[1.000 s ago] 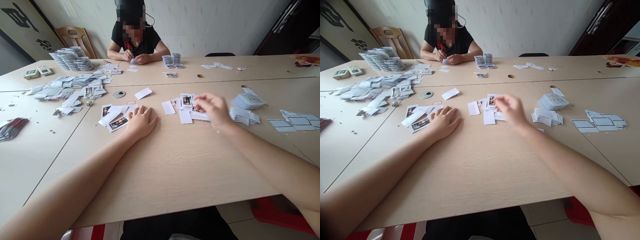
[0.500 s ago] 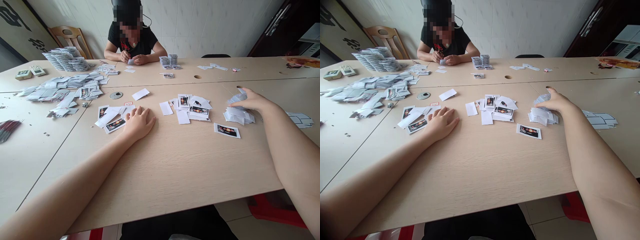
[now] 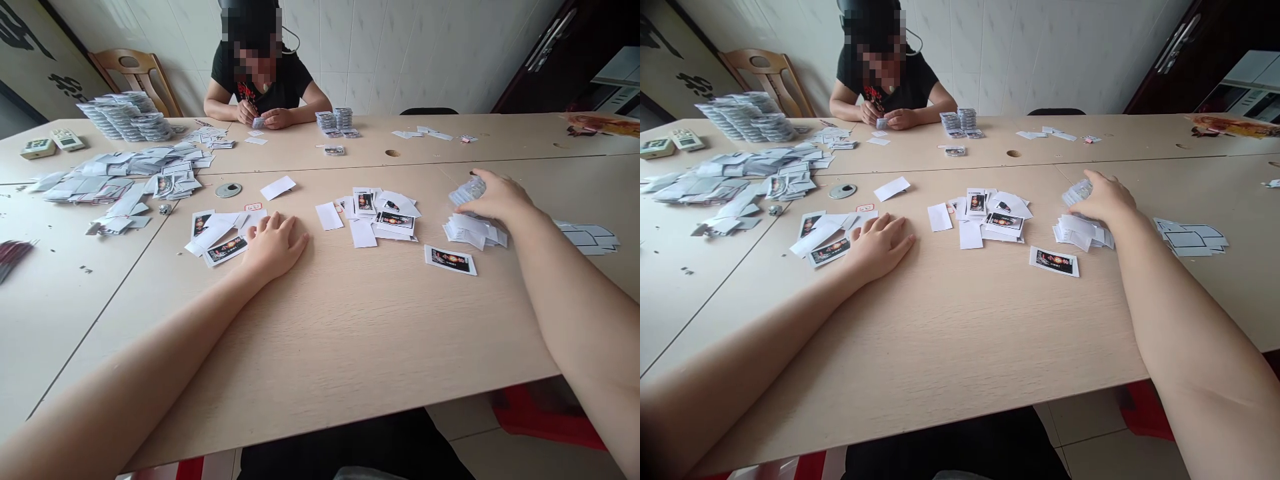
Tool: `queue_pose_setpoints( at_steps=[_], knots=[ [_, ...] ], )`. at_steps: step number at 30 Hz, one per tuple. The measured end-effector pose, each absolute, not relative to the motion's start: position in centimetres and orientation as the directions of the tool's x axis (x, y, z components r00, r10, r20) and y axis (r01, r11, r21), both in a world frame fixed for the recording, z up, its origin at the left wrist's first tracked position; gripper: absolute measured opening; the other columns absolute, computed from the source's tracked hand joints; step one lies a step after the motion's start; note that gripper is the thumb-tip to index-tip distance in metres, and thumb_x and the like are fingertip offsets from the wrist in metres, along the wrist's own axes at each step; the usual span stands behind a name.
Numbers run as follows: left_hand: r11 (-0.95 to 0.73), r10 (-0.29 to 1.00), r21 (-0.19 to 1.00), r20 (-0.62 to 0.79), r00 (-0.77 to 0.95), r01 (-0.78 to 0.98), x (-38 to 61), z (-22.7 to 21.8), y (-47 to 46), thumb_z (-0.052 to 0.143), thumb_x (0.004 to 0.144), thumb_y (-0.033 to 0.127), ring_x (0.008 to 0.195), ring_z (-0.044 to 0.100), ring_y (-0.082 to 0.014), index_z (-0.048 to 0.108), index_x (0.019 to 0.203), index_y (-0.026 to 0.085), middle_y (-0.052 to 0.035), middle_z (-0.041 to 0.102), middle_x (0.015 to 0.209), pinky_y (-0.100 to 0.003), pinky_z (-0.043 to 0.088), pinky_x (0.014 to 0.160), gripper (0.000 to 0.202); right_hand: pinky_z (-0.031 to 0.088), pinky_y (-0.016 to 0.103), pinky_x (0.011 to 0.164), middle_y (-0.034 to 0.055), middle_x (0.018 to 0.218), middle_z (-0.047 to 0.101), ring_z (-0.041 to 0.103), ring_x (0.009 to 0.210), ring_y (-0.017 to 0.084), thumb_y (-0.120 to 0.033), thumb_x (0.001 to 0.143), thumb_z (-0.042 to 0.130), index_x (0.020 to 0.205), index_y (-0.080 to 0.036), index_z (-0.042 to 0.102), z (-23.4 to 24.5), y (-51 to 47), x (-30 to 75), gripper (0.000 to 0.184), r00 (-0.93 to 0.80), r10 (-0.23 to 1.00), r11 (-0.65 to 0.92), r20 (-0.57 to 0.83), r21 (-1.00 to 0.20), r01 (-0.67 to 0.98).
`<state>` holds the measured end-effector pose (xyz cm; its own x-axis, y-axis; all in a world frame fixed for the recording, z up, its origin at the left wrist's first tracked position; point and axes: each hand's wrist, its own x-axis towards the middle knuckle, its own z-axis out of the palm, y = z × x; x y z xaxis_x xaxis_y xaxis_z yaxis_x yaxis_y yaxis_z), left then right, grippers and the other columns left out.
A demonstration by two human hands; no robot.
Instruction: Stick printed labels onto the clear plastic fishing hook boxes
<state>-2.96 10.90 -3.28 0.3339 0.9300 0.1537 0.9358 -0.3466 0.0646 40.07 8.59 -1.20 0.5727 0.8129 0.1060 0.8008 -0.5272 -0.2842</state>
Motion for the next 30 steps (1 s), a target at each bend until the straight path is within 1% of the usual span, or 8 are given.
queue_pose_setpoints(
  at_steps=[2,4,8,13,16,20,25,30],
  knots=[
    [-0.347,0.930,0.067,0.154,0.334,0.936,-2.9,-3.3,10.9,0.024,0.088,0.058,0.130,0.032,-0.0344,0.046,0.131,0.023,-0.0127,0.041,0.140,-0.056,0.028,0.101,0.060,0.038,0.049,0.099,0.0145,0.139,0.041,0.041,0.125,0.035,-0.041,0.055,0.079,0.143,-0.028,0.032,-1.2,8.8,39.0,0.100,0.543,0.819,-0.471,0.184,-0.323,0.821],
    [-0.348,0.929,0.071,0.157,0.334,0.935,-2.9,-3.2,10.9,0.024,0.088,0.057,0.130,0.032,-0.0343,0.046,0.131,0.023,-0.0126,0.041,0.140,-0.056,0.028,0.101,0.060,0.037,0.046,0.101,0.0129,0.141,0.041,0.040,0.127,0.033,-0.042,0.057,0.078,0.143,-0.026,0.032,-1.4,9.0,37.8,0.099,0.507,0.832,-0.404,0.226,-0.380,0.832],
    [-0.346,0.930,0.075,0.156,0.332,0.935,-2.9,-3.2,10.8,0.024,0.088,0.057,0.130,0.032,-0.0342,0.046,0.131,0.023,-0.0123,0.041,0.140,-0.056,0.027,0.102,0.060,0.037,0.043,0.102,0.0110,0.142,0.041,0.041,0.127,0.031,-0.037,0.056,0.080,0.142,-0.025,0.035,-1.7,9.2,36.3,0.097,0.445,0.876,-0.322,0.185,-0.461,0.827],
    [-0.347,0.931,0.077,0.152,0.333,0.935,-2.8,-3.2,10.7,0.025,0.088,0.057,0.130,0.032,-0.0344,0.047,0.130,0.023,-0.0128,0.041,0.140,-0.056,0.028,0.101,0.059,0.033,0.043,0.104,0.0099,0.144,0.039,0.038,0.130,0.029,-0.043,0.062,0.078,0.142,-0.027,0.035,-1.6,9.0,35.8,0.092,0.440,0.880,-0.294,0.181,-0.518,0.803],
    [-0.338,0.934,0.079,0.149,0.324,0.938,-2.8,-3.1,10.7,0.025,0.087,0.057,0.130,0.031,-0.0342,0.047,0.131,0.023,-0.0124,0.041,0.140,-0.055,0.027,0.102,0.059,0.032,0.042,0.105,0.0111,0.144,0.038,0.037,0.131,0.030,-0.044,0.064,0.078,0.142,-0.025,0.035,-1.5,8.9,35.6,0.091,0.443,0.878,-0.290,0.182,-0.535,0.794],
    [-0.339,0.934,0.074,0.149,0.326,0.938,-2.8,-3.1,10.7,0.025,0.088,0.057,0.130,0.032,-0.0341,0.047,0.131,0.023,-0.0127,0.041,0.140,-0.054,0.027,0.102,0.059,0.032,0.041,0.105,0.0126,0.145,0.037,0.036,0.131,0.029,-0.044,0.065,0.077,0.142,-0.024,0.035,-1.6,8.9,35.5,0.091,0.441,0.871,-0.266,0.218,-0.545,0.795],
    [-0.339,0.935,0.080,0.141,0.326,0.937,-2.8,-3.1,10.7,0.025,0.088,0.057,0.130,0.032,-0.0342,0.047,0.131,0.023,-0.0129,0.040,0.141,-0.055,0.026,0.102,0.060,0.032,0.042,0.105,0.0108,0.145,0.037,0.036,0.131,0.030,-0.048,0.063,0.077,0.142,-0.026,0.035,-1.7,8.9,35.6,0.092,0.443,0.867,-0.264,0.230,-0.542,0.798],
    [-0.344,0.932,0.079,0.149,0.330,0.936,-2.8,-3.1,10.6,0.025,0.088,0.057,0.129,0.032,-0.0343,0.047,0.131,0.022,-0.0129,0.042,0.140,-0.055,0.026,0.102,0.060,0.033,0.041,0.103,0.0113,0.142,0.041,0.039,0.128,0.030,-0.049,0.064,0.076,0.138,-0.025,0.041,-1.5,8.8,35.4,0.086,0.461,0.856,-0.282,0.233,-0.537,0.795]
  ],
)
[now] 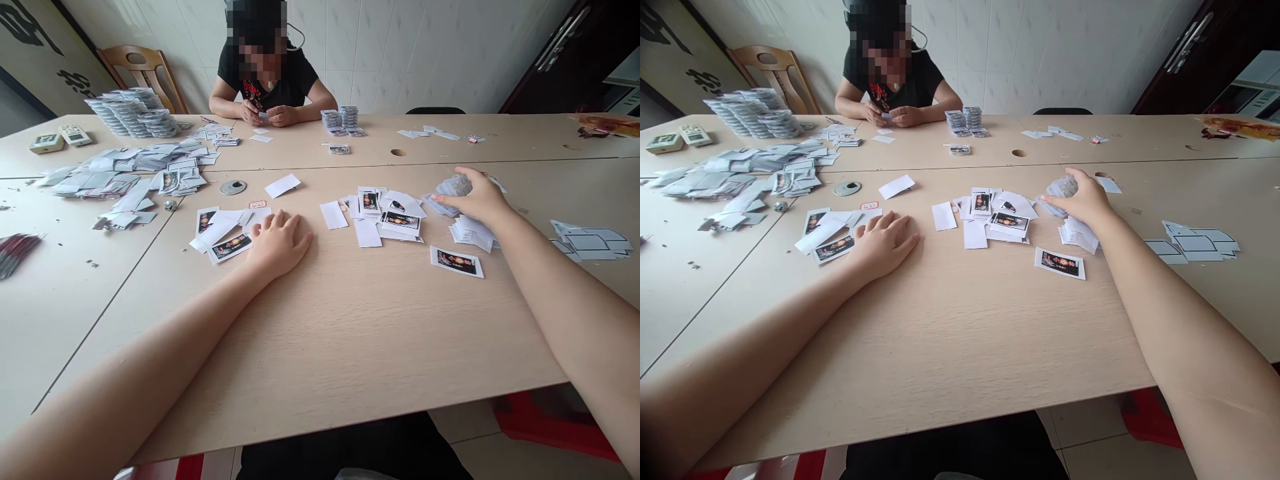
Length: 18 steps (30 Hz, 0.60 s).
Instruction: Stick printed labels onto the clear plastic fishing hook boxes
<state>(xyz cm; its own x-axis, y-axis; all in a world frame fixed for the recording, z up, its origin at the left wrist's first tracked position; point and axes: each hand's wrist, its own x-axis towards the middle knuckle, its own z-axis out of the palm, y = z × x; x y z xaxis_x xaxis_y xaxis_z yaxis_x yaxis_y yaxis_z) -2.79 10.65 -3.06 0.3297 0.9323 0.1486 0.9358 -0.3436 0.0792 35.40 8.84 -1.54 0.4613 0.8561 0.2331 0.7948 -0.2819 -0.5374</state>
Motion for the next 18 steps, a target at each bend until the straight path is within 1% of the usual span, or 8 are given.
queue_pose_setpoints(
  at_steps=[3,6,9,11,13,15,18],
  knots=[
    [-0.345,0.932,0.079,0.143,0.332,0.935,-2.8,-3.1,10.6,0.024,0.088,0.057,0.129,0.033,-0.0341,0.047,0.131,0.023,-0.0127,0.042,0.139,-0.054,0.027,0.102,0.060,0.035,0.040,0.100,0.0121,0.139,0.044,0.041,0.126,0.030,-0.051,0.064,0.075,0.135,-0.024,0.045,-1.3,8.8,35.2,0.081,0.490,0.839,-0.298,0.235,-0.555,0.777],
    [-0.347,0.931,0.076,0.147,0.333,0.935,-2.8,-3.1,10.6,0.024,0.088,0.057,0.128,0.033,-0.0342,0.047,0.131,0.022,-0.0129,0.042,0.139,-0.054,0.027,0.101,0.060,0.037,0.039,0.097,0.0113,0.136,0.048,0.044,0.122,0.029,-0.051,0.066,0.073,0.133,-0.024,0.048,-1.3,8.7,35.2,0.076,0.499,0.824,-0.276,0.269,-0.579,0.767],
    [-0.338,0.935,0.076,0.144,0.326,0.938,-2.8,-3.1,10.6,0.024,0.088,0.057,0.130,0.032,-0.0338,0.047,0.131,0.023,-0.0126,0.042,0.140,-0.054,0.026,0.102,0.060,0.037,0.037,0.098,0.0109,0.134,0.050,0.046,0.121,0.027,-0.051,0.069,0.070,0.131,-0.022,0.049,-1.2,8.7,35.2,0.072,0.505,0.794,-0.252,0.340,-0.571,0.781],
    [-0.336,0.936,0.077,0.141,0.323,0.939,-2.7,-3.1,10.6,0.024,0.088,0.057,0.130,0.031,-0.0336,0.047,0.131,0.023,-0.0126,0.042,0.139,-0.054,0.026,0.103,0.060,0.038,0.035,0.097,0.0108,0.130,0.053,0.048,0.118,0.025,-0.051,0.073,0.067,0.131,-0.020,0.048,-1.1,8.8,35.2,0.068,0.504,0.753,-0.227,0.423,-0.552,0.802],
    [-0.334,0.936,0.076,0.142,0.321,0.939,-2.7,-3.1,10.6,0.024,0.088,0.057,0.131,0.031,-0.0337,0.048,0.130,0.023,-0.0128,0.042,0.139,-0.054,0.026,0.102,0.060,0.040,0.033,0.095,0.0100,0.128,0.054,0.051,0.115,0.022,-0.050,0.077,0.063,0.129,-0.020,0.048,-0.9,8.8,34.8,0.062,0.480,0.702,-0.168,0.526,-0.533,0.829],
    [-0.339,0.934,0.077,0.146,0.325,0.938,-2.8,-3.1,10.6,0.024,0.088,0.057,0.130,0.031,-0.0338,0.048,0.130,0.023,-0.0131,0.042,0.139,-0.054,0.026,0.102,0.060,0.041,0.031,0.094,0.0090,0.126,0.054,0.053,0.111,0.020,-0.047,0.079,0.060,0.126,-0.019,0.048,-0.6,8.8,33.8,0.056,0.424,0.663,-0.071,0.617,-0.512,0.856],
    [-0.357,0.927,0.083,0.154,0.342,0.931,-2.8,-3.2,10.7,0.024,0.088,0.057,0.129,0.033,-0.0342,0.048,0.130,0.022,-0.0139,0.043,0.138,-0.056,0.027,0.102,0.060,0.045,0.034,0.090,0.0085,0.118,0.059,0.056,0.105,0.022,-0.046,0.079,0.060,0.123,-0.018,0.052,-0.2,8.1,30.9,0.053,0.293,0.682,0.098,0.670,-0.481,0.871]
  ],
)
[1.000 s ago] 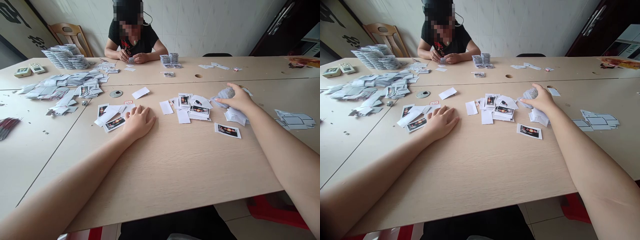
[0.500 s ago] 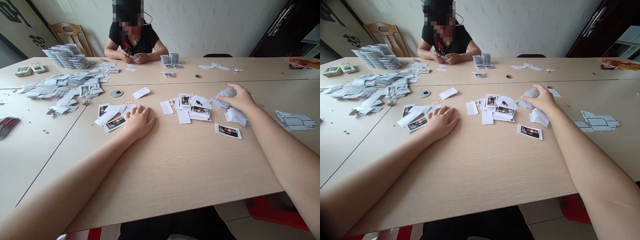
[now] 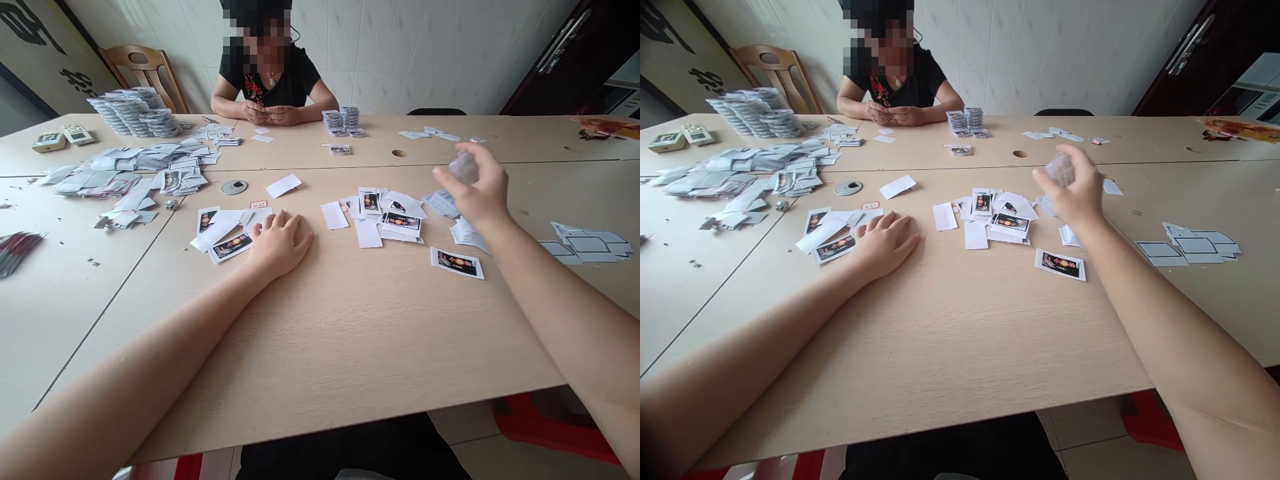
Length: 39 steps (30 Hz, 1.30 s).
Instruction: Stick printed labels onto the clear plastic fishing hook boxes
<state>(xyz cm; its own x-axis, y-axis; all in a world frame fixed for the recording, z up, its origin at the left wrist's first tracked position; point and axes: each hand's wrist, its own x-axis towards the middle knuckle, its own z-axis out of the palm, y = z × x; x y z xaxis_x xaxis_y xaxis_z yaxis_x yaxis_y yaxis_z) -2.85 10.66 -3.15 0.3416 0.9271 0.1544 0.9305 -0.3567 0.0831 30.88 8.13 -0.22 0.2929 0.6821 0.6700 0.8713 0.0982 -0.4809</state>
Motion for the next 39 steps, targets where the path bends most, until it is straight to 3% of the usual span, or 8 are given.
queue_pose_setpoints(
  at_steps=[2,5,10,19,24,33,39],
  knots=[
    [-0.359,0.926,0.088,0.157,0.343,0.929,-2.9,-3.1,10.6,0.024,0.088,0.057,0.129,0.033,-0.0343,0.048,0.129,0.022,-0.0138,0.043,0.138,-0.056,0.027,0.101,0.059,0.047,0.038,0.090,0.0070,0.111,0.061,0.057,0.102,0.024,-0.047,0.077,0.063,0.125,-0.021,0.053,-0.4,7.2,28.0,0.056,0.125,0.757,0.222,0.642,-0.432,0.874],
    [-0.352,0.929,0.085,0.150,0.338,0.932,-2.8,-3.0,10.6,0.024,0.088,0.056,0.129,0.032,-0.0338,0.047,0.130,0.022,-0.0135,0.042,0.139,-0.055,0.027,0.102,0.059,0.049,0.045,0.091,0.0068,0.119,0.055,0.057,0.105,0.028,-0.044,0.073,0.068,0.130,-0.029,0.050,-1.4,5.4,23.4,0.062,-0.204,0.818,0.425,0.538,-0.326,0.845],
    [-0.353,0.928,0.078,0.154,0.339,0.932,-2.7,-3.0,10.4,0.024,0.089,0.055,0.129,0.032,-0.0335,0.046,0.131,0.022,-0.0137,0.043,0.137,-0.055,0.026,0.102,0.057,0.051,0.047,0.090,0.0106,0.122,0.052,0.055,0.109,0.030,-0.048,0.077,0.064,0.137,-0.028,0.042,-3.4,2.8,18.4,0.067,-0.532,0.734,0.668,0.423,-0.303,0.680],
    [-0.375,0.917,0.081,0.177,0.357,0.924,-2.8,-3.1,10.4,0.024,0.089,0.055,0.127,0.033,-0.0346,0.047,0.128,0.021,-0.0149,0.044,0.135,-0.057,0.027,0.100,0.057,0.044,0.048,0.099,0.0137,0.129,0.049,0.049,0.116,0.029,-0.056,0.079,0.060,0.139,-0.023,0.038,-4.0,2.5,18.0,0.072,-0.608,0.653,0.745,0.451,-0.243,0.621],
    [-0.373,0.920,0.080,0.164,0.357,0.924,-2.8,-3.1,10.4,0.023,0.089,0.056,0.128,0.032,-0.0344,0.045,0.130,0.021,-0.0145,0.043,0.136,-0.055,0.027,0.101,0.058,0.042,0.049,0.102,0.0127,0.133,0.045,0.045,0.121,0.029,-0.052,0.078,0.063,0.139,-0.026,0.036,-4.0,2.4,17.9,0.072,-0.600,0.630,0.764,0.493,-0.254,0.593],
    [-0.364,0.922,0.079,0.171,0.347,0.928,-2.9,-3.2,10.5,0.024,0.090,0.055,0.129,0.032,-0.0341,0.046,0.130,0.022,-0.0143,0.043,0.137,-0.056,0.027,0.101,0.056,0.038,0.042,0.107,0.0166,0.133,0.045,0.042,0.126,0.026,-0.051,0.079,0.064,0.132,-0.015,0.045,-4.1,2.5,17.7,0.067,-0.590,0.610,0.772,0.529,-0.227,0.594],
    [-0.371,0.918,0.086,0.181,0.352,0.925,-2.9,-3.3,10.4,0.026,0.090,0.054,0.128,0.033,-0.0339,0.046,0.129,0.022,-0.0143,0.044,0.136,-0.056,0.027,0.101,0.055,0.035,0.042,0.108,0.0173,0.131,0.048,0.042,0.125,0.027,-0.056,0.077,0.062,0.130,-0.011,0.049,-3.8,2.3,17.8,0.070,-0.605,0.583,0.775,0.542,-0.147,0.615]
  ],
)
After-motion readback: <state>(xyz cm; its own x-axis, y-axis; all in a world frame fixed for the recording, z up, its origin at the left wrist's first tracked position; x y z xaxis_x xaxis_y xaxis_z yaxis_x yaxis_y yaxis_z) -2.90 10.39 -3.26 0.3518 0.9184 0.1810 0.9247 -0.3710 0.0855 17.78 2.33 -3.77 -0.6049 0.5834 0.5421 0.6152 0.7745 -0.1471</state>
